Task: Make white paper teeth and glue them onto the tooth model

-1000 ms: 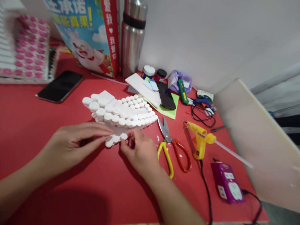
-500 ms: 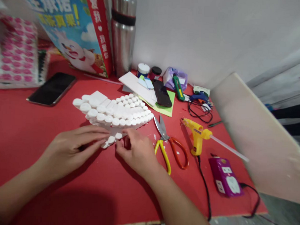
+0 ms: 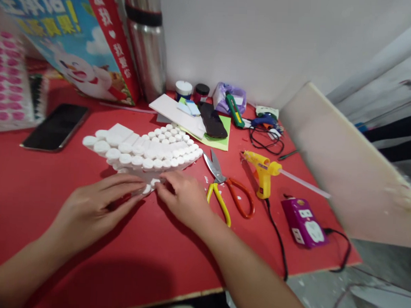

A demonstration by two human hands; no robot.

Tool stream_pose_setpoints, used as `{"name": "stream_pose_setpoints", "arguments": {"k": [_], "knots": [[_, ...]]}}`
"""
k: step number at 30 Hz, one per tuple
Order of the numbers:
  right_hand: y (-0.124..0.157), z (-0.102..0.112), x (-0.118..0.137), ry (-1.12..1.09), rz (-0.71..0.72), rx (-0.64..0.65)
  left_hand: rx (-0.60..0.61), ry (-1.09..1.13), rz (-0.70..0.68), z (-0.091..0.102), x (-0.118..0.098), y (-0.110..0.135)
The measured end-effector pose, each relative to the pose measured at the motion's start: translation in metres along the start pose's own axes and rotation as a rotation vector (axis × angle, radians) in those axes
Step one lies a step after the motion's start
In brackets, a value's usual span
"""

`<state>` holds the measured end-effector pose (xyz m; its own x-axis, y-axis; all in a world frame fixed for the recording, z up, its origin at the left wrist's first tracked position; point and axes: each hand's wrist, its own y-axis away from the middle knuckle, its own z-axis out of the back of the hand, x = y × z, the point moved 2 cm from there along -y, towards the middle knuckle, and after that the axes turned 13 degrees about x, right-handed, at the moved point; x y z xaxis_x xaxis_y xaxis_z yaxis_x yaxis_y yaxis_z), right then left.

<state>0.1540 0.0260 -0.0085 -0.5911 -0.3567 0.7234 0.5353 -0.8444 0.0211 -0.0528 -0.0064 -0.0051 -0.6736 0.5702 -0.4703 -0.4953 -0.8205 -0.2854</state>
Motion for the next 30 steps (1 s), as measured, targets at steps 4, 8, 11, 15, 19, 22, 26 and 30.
{"name": "stream_pose_setpoints", "arguments": {"k": [4, 8, 11, 15, 19, 22, 26, 30], "knots": [[-0.0011, 0.0004, 0.0013, -0.010, 0.000, 0.001, 0.015, 0.009, 0.011, -0.0008, 0.0002, -0.0004], [-0.0020, 0.0000, 0.0029, -0.037, -0.009, 0.005, 0.019, 0.016, 0.018, -0.0008, -0.0004, 0.0001], [-0.0026, 0.0002, 0.0038, -0.055, -0.015, 0.017, 0.026, 0.018, 0.018, -0.0008, -0.0007, 0.0005], [-0.0028, 0.0011, 0.0044, -0.061, -0.013, 0.034, 0.029, 0.014, 0.008, -0.0013, -0.0009, -0.0003], [-0.0024, 0.0019, 0.0037, -0.071, -0.004, 0.037, 0.038, 0.016, 0.014, -0.0017, -0.0001, -0.0008], [-0.0020, 0.0023, 0.0033, -0.066, 0.011, 0.029, 0.039, 0.013, 0.019, -0.0013, 0.0000, -0.0001], [-0.0019, 0.0024, 0.0022, -0.059, 0.019, 0.036, 0.040, 0.028, 0.021, -0.0008, -0.0006, 0.0008], [-0.0026, 0.0019, 0.0008, -0.057, 0.031, 0.046, 0.039, 0.045, 0.030, -0.0006, -0.0007, 0.0001]]}}
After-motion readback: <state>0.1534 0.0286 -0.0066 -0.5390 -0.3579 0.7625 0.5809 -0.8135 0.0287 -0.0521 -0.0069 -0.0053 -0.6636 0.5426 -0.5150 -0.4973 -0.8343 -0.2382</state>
